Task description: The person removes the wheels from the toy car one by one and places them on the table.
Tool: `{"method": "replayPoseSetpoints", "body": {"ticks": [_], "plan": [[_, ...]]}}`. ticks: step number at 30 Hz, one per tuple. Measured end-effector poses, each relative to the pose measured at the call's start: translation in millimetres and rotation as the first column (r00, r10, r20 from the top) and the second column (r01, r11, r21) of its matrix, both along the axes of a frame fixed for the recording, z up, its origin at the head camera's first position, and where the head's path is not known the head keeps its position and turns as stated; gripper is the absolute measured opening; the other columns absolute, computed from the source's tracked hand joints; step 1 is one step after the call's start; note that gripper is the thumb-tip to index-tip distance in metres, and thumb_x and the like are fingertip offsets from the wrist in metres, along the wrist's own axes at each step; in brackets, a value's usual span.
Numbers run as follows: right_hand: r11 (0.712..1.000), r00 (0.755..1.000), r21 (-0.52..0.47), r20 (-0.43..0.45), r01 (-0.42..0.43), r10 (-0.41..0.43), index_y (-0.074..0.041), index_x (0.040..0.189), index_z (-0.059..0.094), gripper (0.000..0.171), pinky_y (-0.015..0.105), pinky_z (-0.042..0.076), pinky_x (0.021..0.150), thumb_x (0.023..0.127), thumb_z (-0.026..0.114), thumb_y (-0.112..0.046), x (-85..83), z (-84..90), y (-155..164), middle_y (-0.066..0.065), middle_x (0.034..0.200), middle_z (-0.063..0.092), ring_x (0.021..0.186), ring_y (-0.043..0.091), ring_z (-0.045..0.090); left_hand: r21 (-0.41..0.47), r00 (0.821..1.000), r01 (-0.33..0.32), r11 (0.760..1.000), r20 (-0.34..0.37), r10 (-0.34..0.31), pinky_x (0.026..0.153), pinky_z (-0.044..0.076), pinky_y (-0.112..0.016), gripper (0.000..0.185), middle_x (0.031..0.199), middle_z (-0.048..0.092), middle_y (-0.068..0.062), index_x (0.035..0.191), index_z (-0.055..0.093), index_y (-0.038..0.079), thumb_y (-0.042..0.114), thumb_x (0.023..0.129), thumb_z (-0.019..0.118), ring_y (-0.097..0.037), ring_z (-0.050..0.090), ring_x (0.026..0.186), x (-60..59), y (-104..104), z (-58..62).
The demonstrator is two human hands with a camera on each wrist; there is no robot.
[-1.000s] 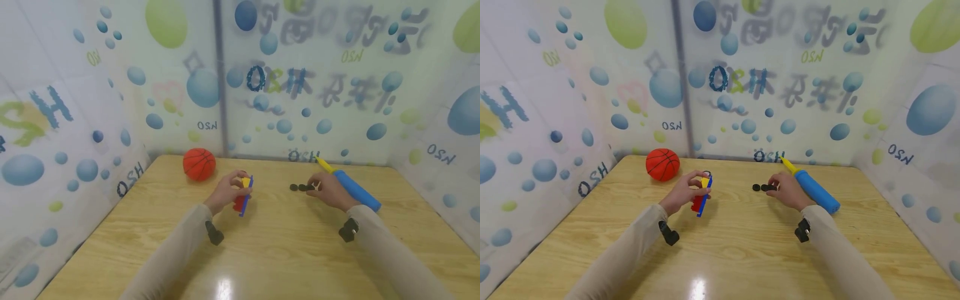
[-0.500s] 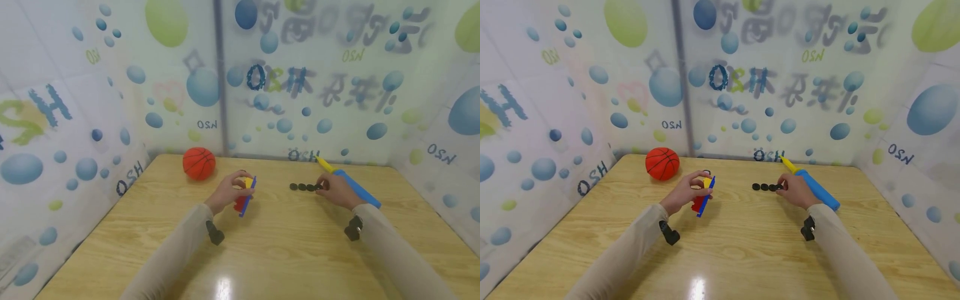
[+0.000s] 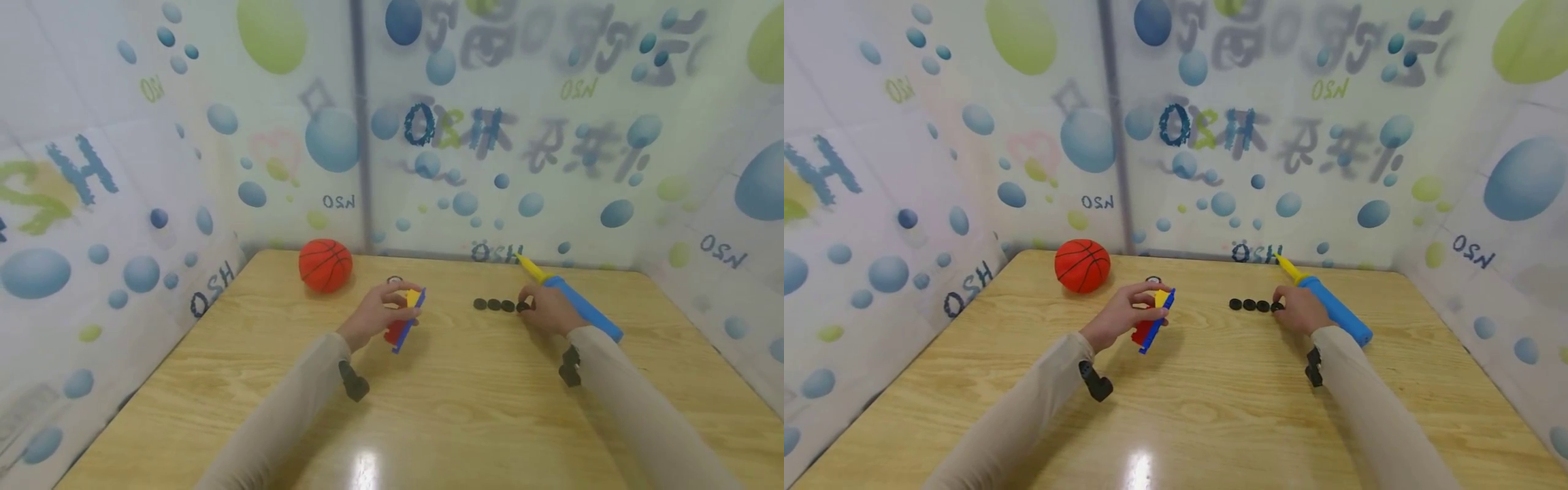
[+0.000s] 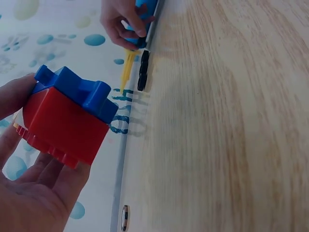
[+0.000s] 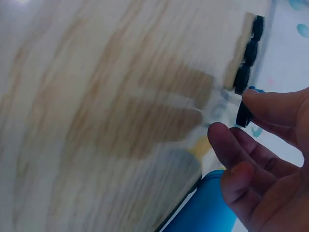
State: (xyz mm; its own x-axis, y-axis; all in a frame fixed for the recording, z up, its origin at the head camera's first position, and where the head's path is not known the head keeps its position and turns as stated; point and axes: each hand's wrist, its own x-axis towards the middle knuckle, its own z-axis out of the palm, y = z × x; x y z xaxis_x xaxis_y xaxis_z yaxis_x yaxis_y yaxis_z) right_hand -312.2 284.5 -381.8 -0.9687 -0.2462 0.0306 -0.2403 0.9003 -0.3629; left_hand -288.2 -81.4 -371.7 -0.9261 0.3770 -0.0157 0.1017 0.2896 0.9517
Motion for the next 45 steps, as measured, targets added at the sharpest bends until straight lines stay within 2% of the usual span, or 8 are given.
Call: {"method": "replayPoseSetpoints", "body": {"ticks": [13, 21, 25, 30, 33, 37, 40, 45], "plan": [[0.996, 0.999, 0.085, -0.001, 0.032, -0.032, 0.0, 0.12, 0.063, 0.032, 0.028, 0.041, 0.055, 0.09, 0.064, -0.01, -5.3, -2.5, -1.5, 0.008, 0.074, 0.066, 0.064, 0.018, 0.054, -0.017, 0.999, 0.029, 0.999, -0.024, -0.029, 0.073, 0.055, -0.026, 0.045, 0.099, 0.072, -0.011, 0.131, 0.063, 0.035, 0.027, 0.089, 0.077, -0.022, 0.075, 0.09, 1.6, 2.6, 0.2], [0.995, 0.998, 0.093, 0.038, 0.047, -0.05, -0.002, 0.122, 0.063, 0.033, 0.028, 0.041, 0.056, 0.09, 0.065, -0.011, -7.7, -3.8, -2.1, 0.008, 0.077, 0.066, 0.065, 0.018, 0.053, -0.012, 1.0, 0.014, 1.0, 0.022, -0.013, 0.07, 0.058, -0.028, 0.048, 0.108, 0.067, -0.012, 0.135, 0.061, 0.031, 0.027, 0.09, 0.077, -0.036, 0.074, 0.096, 4.9, 4.7, 2.5], [0.994, 0.997, 0.101, 0.052, 0.049, -0.054, -0.001, 0.123, 0.063, 0.034, 0.029, 0.042, 0.057, 0.09, 0.066, -0.01, -8.3, -3.7, -2.2, 0.011, 0.081, 0.068, 0.066, 0.019, 0.053, -0.005, 0.999, 0.011, 1.0, 0.037, -0.01, 0.069, 0.058, -0.028, 0.049, 0.106, 0.066, -0.012, 0.135, 0.061, 0.03, 0.025, 0.089, 0.077, -0.037, 0.074, 0.099, 4.5, 4.6, 1.7], [0.991, 0.995, 0.112, 0.054, 0.073, -0.079, 0.002, 0.132, 0.055, 0.045, 0.036, 0.05, 0.064, 0.091, 0.066, -0.013, -10.6, -3.7, -3.5, 0.019, 0.095, 0.071, 0.075, 0.025, 0.061, -0.01, 0.999, 0.018, 1.0, 0.029, -0.018, 0.068, 0.057, -0.027, 0.053, 0.106, 0.067, -0.011, 0.14, 0.058, 0.026, 0.026, 0.09, 0.076, -0.029, 0.076, 0.093, 4.6, 3.7, 1.6], [0.993, 0.996, 0.092, 0.044, 0.076, -0.081, 0.006, 0.135, 0.049, 0.052, 0.039, 0.051, 0.066, 0.092, 0.067, -0.015, -9.2, 1.0, -6.0, 0.022, 0.094, 0.07, 0.076, 0.027, 0.063, -0.003, 0.999, 0.016, 1.0, 0.033, -0.016, 0.068, 0.057, -0.027, 0.055, 0.108, 0.068, -0.01, 0.14, 0.057, 0.025, 0.026, 0.089, 0.078, -0.022, 0.076, 0.089, 4.6, 3.7, 2.3], [0.999, 0.999, 0.039, 0.024, 0.037, -0.038, 0.008, 0.134, 0.051, 0.051, 0.036, 0.051, 0.062, 0.094, 0.065, -0.02, -2.4, 14.8, -16.1, 0.019, 0.091, 0.07, 0.072, 0.022, 0.063, 0.006, 0.999, 0.006, 1.0, 0.04, -0.006, 0.072, 0.058, -0.027, 0.055, 0.112, 0.069, -0.009, 0.137, 0.058, 0.026, 0.026, 0.086, 0.08, -0.018, 0.076, 0.088, 4.3, 4.1, 2.6], [0.998, 0.999, -0.036, 0.002, -0.043, 0.043, 0.006, 0.13, 0.056, 0.045, 0.034, 0.052, 0.061, 0.096, 0.065, -0.022, 6.1, 25.7, -30.0, 0.02, 0.099, 0.07, 0.074, 0.02, 0.066, -0.017, 1.0, 0.001, 1.0, 0.028, 0.0, 0.079, 0.058, -0.029, 0.056, 0.114, 0.07, -0.008, 0.136, 0.059, 0.028, 0.026, 0.084, 0.081, -0.019, 0.075, 0.093, 3.5, 4.4, 1.3], [0.958, 0.973, -0.169, -0.047, -0.232, 0.227, -0.003, 0.126, 0.063, 0.034, 0.034, 0.055, 0.067, 0.096, 0.066, -0.019, 22.9, 38.7, -59.6, 0.017, 0.101, 0.071, 0.08, 0.021, 0.068, -0.097, 0.999, 0.015, 0.995, -0.027, -0.018, 0.095, 0.057, -0.037, 0.059, 0.119, 0.071, -0.003, 0.134, 0.06, 0.034, 0.028, 0.08, 0.085, -0.02, 0.067, 0.111, 0.1, 5.7, -4.3]]}}
